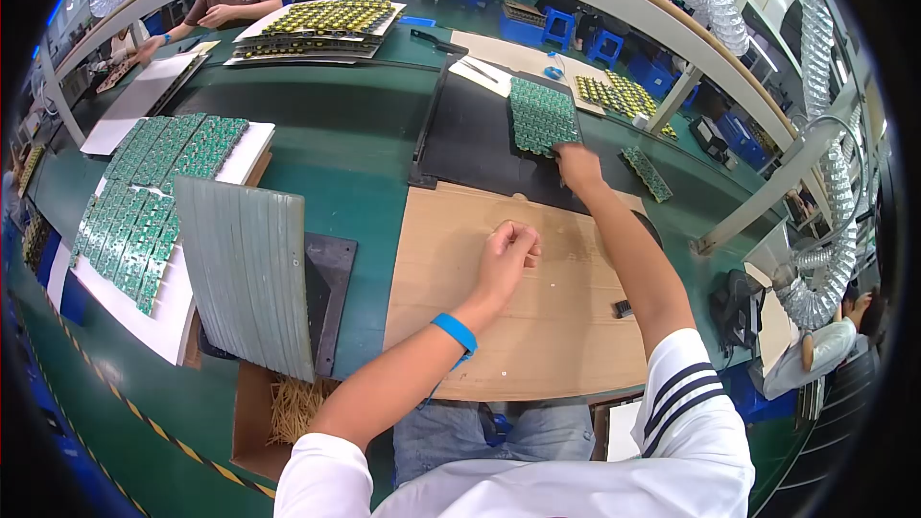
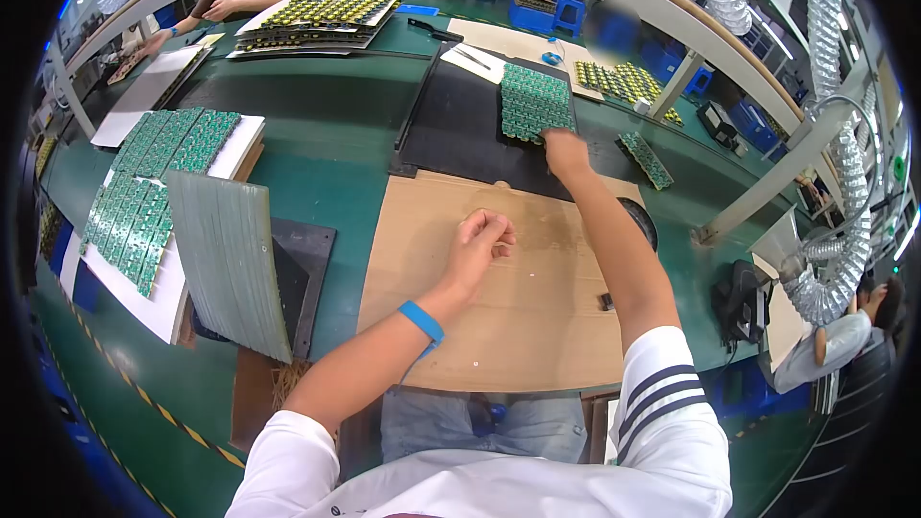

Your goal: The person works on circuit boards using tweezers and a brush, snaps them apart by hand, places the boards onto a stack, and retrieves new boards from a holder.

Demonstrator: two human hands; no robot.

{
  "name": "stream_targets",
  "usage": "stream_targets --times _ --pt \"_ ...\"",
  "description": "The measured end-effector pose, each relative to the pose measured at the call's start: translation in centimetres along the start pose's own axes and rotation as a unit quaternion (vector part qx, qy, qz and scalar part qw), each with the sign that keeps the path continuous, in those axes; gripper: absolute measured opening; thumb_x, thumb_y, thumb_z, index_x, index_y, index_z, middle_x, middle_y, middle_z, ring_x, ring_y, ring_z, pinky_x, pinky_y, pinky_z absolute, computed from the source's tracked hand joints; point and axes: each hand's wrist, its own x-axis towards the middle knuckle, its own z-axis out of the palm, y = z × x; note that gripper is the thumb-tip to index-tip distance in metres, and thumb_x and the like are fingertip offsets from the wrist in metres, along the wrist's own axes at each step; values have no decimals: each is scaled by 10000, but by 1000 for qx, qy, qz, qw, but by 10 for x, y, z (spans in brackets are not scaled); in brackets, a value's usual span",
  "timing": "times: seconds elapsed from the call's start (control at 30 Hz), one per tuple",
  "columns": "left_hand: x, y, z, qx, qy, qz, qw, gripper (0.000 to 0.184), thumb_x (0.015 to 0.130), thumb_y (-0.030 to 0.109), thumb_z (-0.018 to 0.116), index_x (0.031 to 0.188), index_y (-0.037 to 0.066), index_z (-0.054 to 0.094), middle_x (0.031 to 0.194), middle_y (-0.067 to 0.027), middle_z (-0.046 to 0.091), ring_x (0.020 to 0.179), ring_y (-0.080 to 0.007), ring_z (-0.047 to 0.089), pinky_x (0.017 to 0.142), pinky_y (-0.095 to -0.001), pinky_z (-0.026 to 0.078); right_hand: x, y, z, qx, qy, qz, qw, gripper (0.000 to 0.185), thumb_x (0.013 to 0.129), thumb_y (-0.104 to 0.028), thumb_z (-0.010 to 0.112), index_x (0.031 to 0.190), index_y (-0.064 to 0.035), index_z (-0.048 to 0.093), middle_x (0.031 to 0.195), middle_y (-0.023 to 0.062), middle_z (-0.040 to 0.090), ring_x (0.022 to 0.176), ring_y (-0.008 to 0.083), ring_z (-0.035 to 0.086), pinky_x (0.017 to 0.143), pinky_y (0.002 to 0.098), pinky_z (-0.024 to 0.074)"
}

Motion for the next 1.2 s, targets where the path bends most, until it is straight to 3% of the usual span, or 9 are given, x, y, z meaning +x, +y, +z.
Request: stream_targets --times 0.17,0.27,0.43,0.57,0.67,0.73,0.9,1.0,1.2 --pt "0 1 -2 11 -12 -12 1000 148 1024 223 581 965 89 601 955 -16 641 900 -114 617 772 -289 516 0 -3 -3 13 -13 21 1000 224 880 -158 669 1095 -112 710 1024 187 712 958 383 690 823 492 560" --pt "-1 2 -1 9 0 -15 1000 150 1024 220 580 960 86 597 955 -19 641 891 -116 616 764 -290 513 -5 2 -11 64 12 -15 998 231 877 -202 685 1070 -78 711 1028 203 709 963 391 684 824 487 553" --pt "0 -1 -1 7 -2 1 1000 182 1009 230 594 962 55 606 905 -15 636 836 -101 618 715 -269 522 3 37 -38 89 1 12 996 256 877 -249 694 1048 -59 717 1044 216 708 971 396 682 835 491 542" --pt "0 -3 -2 8 -11 1 1000 185 1014 228 590 959 52 599 903 -16 634 840 -101 615 717 -272 523 -2 111 -32 16 -26 206 978 373 949 -400 623 1027 -52 730 1062 229 708 993 417 674 858 517 526" --pt "0 -2 -2 12 -13 5 1000 186 1018 216 592 948 45 591 889 -27 639 813 -101 612 713 -274 528 -23 169 -12 -27 -11 224 974 480 974 -465 582 1020 -8 721 1075 242 704 1009 433 670 860 521 526" --pt "1 -1 -2 32 -17 9 999 185 1020 211 593 945 42 587 884 -31 641 802 -101 610 710 -274 529 -36 188 -12 -50 -81 264 960 544 907 -523 652 1054 -4 720 1134 237 701 1048 427 673 878 505 551" --pt "2 -1 1 80 -31 9 996 182 1025 192 591 940 32 573 866 -45 648 767 -100 605 699 -275 532 -46 233 4 1 -158 252 955 740 795 -631 732 1134 26 693 1201 240 682 1116 406 657 941 485 524" --pt "3 1 -1 104 -41 9 994 179 1028 186 588 944 29 569 864 -46 648 763 -99 603 701 -275 533 -59 250 11 49 -19 201 978 811 691 -657 806 1008 80 689 1087 281 701 1054 411 680 896 457 532" --pt "-1 4 2 143 -74 14 987 169 1033 185 582 969 30 568 882 -41 641 786 -98 598 719 -273 531 -61 244 -4 50 -23 293 955 705 678 -598 848 911 48 687 885 202 697 899 380 691 807 438 549"
